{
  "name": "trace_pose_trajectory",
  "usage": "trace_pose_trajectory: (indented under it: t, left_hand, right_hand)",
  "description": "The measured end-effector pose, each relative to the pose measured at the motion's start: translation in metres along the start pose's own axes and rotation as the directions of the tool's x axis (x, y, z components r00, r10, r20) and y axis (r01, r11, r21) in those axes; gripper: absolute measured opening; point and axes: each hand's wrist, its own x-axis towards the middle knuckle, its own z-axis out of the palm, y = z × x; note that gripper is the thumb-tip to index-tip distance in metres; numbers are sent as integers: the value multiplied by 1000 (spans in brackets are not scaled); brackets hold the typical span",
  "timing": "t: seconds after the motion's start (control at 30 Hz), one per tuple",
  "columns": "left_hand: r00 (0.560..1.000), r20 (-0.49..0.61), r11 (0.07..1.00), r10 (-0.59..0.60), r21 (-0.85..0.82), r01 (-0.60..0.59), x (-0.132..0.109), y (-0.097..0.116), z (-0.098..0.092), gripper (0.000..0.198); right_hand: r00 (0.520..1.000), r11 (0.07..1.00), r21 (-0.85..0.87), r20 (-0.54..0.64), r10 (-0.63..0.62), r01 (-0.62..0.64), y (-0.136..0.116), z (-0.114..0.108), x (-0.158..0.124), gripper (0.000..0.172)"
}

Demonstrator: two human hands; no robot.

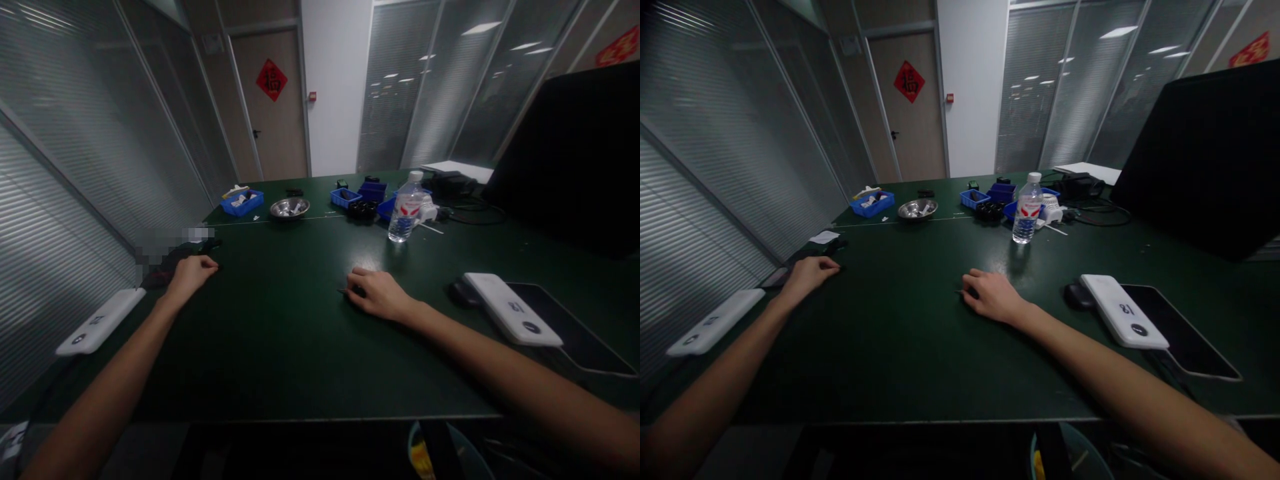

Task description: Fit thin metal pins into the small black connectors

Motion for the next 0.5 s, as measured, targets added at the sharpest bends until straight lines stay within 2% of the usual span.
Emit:
trace_pose_trajectory:
  t: [0.07,0.13,0.23,0.3,0.4,0.5]
  left_hand:
    - [995,67,996,67,-56,-64,-5,25,8,23]
    - [963,150,962,225,-191,-195,-17,63,22,23]
    - [838,201,814,507,-431,-389,-43,130,49,19]
    - [778,160,723,608,-516,-459,-60,165,64,15]
    - [760,91,674,644,-536,-508,-75,189,78,12]
    - [777,66,684,626,-525,-506,-78,188,80,12]
  right_hand:
    - [1000,1000,4,0,1,-1,-1,0,0,12]
    - [1000,1000,27,3,-4,4,-3,1,0,12]
    - [1000,994,108,-7,-26,26,-10,3,-1,12]
    - [999,987,155,-35,-40,45,-16,4,-2,12]
    - [997,985,158,-41,-66,72,-23,7,-3,11]
    - [998,985,159,-27,-64,67,-26,8,-2,12]
